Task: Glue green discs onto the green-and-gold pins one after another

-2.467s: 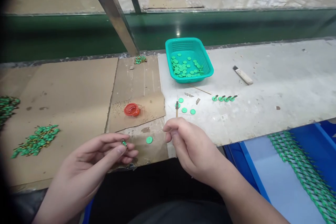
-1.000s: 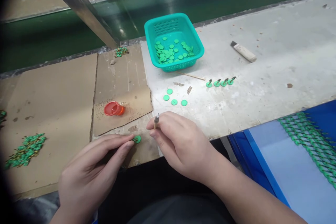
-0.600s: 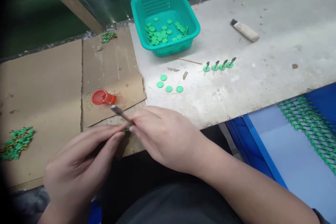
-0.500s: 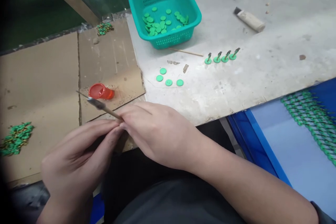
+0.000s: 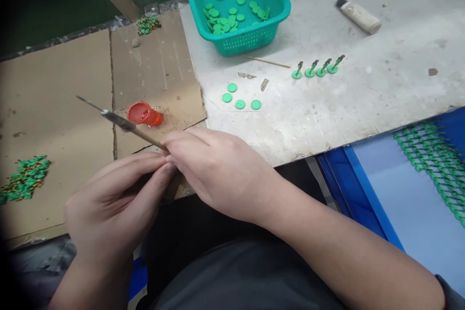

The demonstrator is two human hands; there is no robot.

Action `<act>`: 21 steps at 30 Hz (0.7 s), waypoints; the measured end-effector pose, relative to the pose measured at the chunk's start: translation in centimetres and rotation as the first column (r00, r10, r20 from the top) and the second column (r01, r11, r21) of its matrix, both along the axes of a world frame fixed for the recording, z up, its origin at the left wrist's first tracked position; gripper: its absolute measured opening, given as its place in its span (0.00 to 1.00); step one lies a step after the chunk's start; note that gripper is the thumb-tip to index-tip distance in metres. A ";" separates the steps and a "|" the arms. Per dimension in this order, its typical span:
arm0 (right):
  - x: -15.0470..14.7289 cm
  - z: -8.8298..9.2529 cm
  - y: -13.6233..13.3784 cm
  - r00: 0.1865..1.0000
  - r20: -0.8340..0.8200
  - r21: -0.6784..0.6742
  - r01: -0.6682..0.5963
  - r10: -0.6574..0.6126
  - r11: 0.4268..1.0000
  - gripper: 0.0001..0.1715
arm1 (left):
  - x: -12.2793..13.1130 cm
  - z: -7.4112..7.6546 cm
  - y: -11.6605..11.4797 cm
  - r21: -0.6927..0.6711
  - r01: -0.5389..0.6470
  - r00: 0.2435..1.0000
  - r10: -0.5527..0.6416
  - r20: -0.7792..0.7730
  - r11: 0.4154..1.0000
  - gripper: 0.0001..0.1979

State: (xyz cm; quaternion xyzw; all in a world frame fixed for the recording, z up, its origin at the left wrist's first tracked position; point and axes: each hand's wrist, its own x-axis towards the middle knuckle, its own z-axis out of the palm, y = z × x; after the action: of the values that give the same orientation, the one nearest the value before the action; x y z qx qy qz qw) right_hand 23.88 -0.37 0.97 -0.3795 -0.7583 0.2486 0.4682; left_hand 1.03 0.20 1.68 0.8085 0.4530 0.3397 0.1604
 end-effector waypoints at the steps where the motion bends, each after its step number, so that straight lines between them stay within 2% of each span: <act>1: 0.0 0.1 0.1 1.000 -0.002 -0.016 -0.005 0.005 1.000 0.10 | 0.0 0.0 0.0 -0.003 -0.002 1.000 0.002 0.001 1.000 0.11; 13: -0.1 -0.1 0.4 1.000 -0.028 -0.053 -0.004 0.003 0.999 0.10 | 0.1 0.0 0.0 -0.009 0.012 1.000 -0.012 0.010 1.000 0.13; 19: 0.3 0.1 0.3 0.987 -0.084 -0.055 0.131 -0.135 0.990 0.09 | 0.0 0.2 0.0 -0.049 -0.007 1.000 0.008 0.009 0.999 0.10; 21: 0.3 0.1 0.2 0.988 -0.085 -0.047 0.127 -0.130 0.991 0.09 | 0.0 0.2 0.0 -0.050 -0.009 1.000 0.009 0.013 0.999 0.10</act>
State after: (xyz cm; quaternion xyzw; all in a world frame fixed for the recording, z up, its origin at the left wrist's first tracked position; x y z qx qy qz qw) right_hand 24.23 -0.16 1.04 -0.4259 -0.7056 0.2501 0.5081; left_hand 1.07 0.17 1.87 0.8000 0.4639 0.3341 0.1821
